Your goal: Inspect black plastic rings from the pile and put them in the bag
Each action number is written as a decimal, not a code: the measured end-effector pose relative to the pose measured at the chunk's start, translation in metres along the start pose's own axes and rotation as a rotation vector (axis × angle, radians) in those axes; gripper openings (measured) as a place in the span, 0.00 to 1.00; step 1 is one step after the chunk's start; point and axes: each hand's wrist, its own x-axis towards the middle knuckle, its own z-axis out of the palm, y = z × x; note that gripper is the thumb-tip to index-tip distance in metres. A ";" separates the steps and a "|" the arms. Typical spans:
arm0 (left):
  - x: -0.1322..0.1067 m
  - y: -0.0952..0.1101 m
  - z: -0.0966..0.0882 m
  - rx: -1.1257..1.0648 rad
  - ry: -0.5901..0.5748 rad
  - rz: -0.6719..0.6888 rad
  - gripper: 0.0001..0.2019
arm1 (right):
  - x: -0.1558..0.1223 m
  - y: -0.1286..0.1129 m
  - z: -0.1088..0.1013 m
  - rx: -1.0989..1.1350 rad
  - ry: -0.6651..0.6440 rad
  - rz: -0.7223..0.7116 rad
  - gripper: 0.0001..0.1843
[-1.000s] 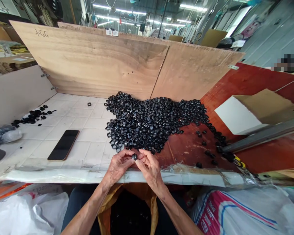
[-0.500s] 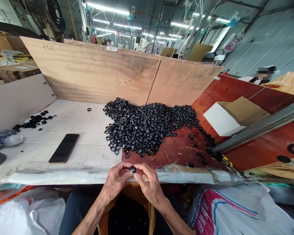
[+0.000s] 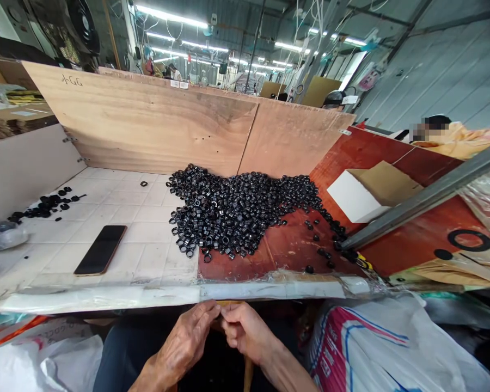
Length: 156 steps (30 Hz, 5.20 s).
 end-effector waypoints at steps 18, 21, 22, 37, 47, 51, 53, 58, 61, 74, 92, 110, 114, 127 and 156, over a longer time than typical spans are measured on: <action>0.108 -0.054 -0.006 0.389 -0.051 -0.547 0.04 | 0.083 -0.065 -0.036 -1.352 0.564 -1.136 0.11; 0.102 -0.053 -0.006 0.341 0.026 -0.513 0.04 | 0.076 -0.065 -0.030 -1.131 0.425 -1.091 0.09; 0.101 -0.053 -0.006 0.316 0.049 -0.512 0.06 | 0.074 -0.066 -0.027 -1.018 0.356 -1.065 0.08; 0.096 -0.048 -0.016 -0.477 0.105 -0.584 0.10 | 0.071 -0.054 -0.018 -0.518 0.144 -0.958 0.10; 0.096 -0.053 -0.016 -0.552 0.085 -0.512 0.09 | 0.068 -0.056 -0.015 -0.479 0.169 -1.026 0.07; 0.094 -0.054 -0.017 -0.493 0.120 -0.455 0.09 | 0.068 -0.054 -0.013 -0.521 0.178 -1.036 0.08; 0.094 -0.054 -0.017 -0.494 0.115 -0.434 0.09 | 0.070 -0.052 -0.012 -0.556 0.200 -1.016 0.09; 0.095 -0.052 -0.021 -0.462 0.095 -0.409 0.08 | 0.069 -0.053 -0.008 -0.766 0.304 -1.054 0.14; 0.097 -0.050 -0.022 -0.451 0.094 -0.422 0.08 | 0.066 -0.057 -0.004 -0.835 0.355 -1.107 0.16; 0.098 -0.050 -0.022 -0.557 0.137 -0.572 0.09 | 0.063 -0.070 -0.003 -0.717 0.149 -1.179 0.09; 0.095 -0.055 -0.016 -0.490 0.208 -0.432 0.07 | 0.069 -0.061 -0.002 -0.826 0.232 -1.075 0.13; 0.096 -0.051 -0.019 -0.560 0.172 -0.494 0.06 | 0.059 -0.061 0.000 -0.776 0.298 -1.057 0.11; 0.093 -0.046 -0.018 -0.673 0.185 -0.528 0.08 | 0.052 -0.059 0.001 -0.775 0.275 -1.084 0.10; 0.069 -0.010 -0.014 -0.767 0.266 -0.653 0.10 | 0.017 -0.049 0.007 -0.806 0.184 -0.966 0.09; 0.162 -0.055 0.026 0.302 -0.107 -0.458 0.10 | 0.081 -0.079 -0.067 -1.228 0.583 -1.112 0.14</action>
